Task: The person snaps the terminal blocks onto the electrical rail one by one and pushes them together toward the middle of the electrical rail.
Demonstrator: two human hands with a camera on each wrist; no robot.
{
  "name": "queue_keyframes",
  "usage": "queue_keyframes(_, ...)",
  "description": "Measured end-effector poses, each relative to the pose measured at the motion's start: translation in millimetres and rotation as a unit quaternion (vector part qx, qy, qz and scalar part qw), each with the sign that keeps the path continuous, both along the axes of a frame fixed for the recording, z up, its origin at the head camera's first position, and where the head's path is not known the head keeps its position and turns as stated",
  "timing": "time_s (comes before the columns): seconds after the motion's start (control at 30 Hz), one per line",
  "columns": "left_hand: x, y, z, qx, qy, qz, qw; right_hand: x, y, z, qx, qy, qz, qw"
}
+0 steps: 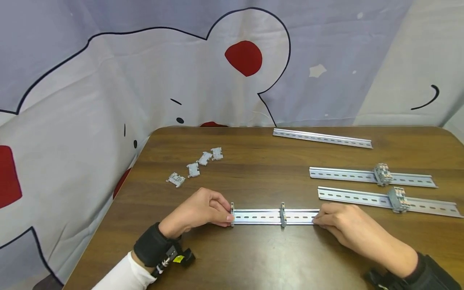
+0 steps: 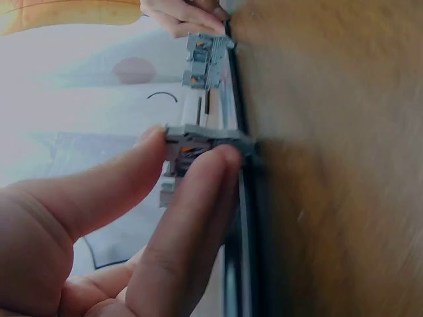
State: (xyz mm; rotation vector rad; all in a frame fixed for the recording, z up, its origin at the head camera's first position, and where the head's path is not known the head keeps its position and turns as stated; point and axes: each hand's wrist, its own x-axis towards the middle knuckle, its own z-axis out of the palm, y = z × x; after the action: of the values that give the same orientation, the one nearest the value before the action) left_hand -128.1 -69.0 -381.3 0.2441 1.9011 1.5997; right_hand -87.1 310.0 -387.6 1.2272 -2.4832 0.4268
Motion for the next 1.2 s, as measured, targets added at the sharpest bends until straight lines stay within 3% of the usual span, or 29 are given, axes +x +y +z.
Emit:
queue_keyframes(0.3,4.8,32.8,-9.1,0.043,0.000,0.028,0.9987,1.3,0.8,1.0,0.001,0.005,-0.001,1.0000)
queue_keyframes(0.83,8.8,92.4,-10.8,0.062,0.004,0.041,0.9973,0.5,-0.5,-0.4,0.008,0.001,-0.002,1.0000)
queue_keyframes(1.2,7.1,106.5,-8.0,0.065,-0.015,0.039,0.9970,0.6,-0.4,0.1,0.011,-0.001,-0.004,0.9999)
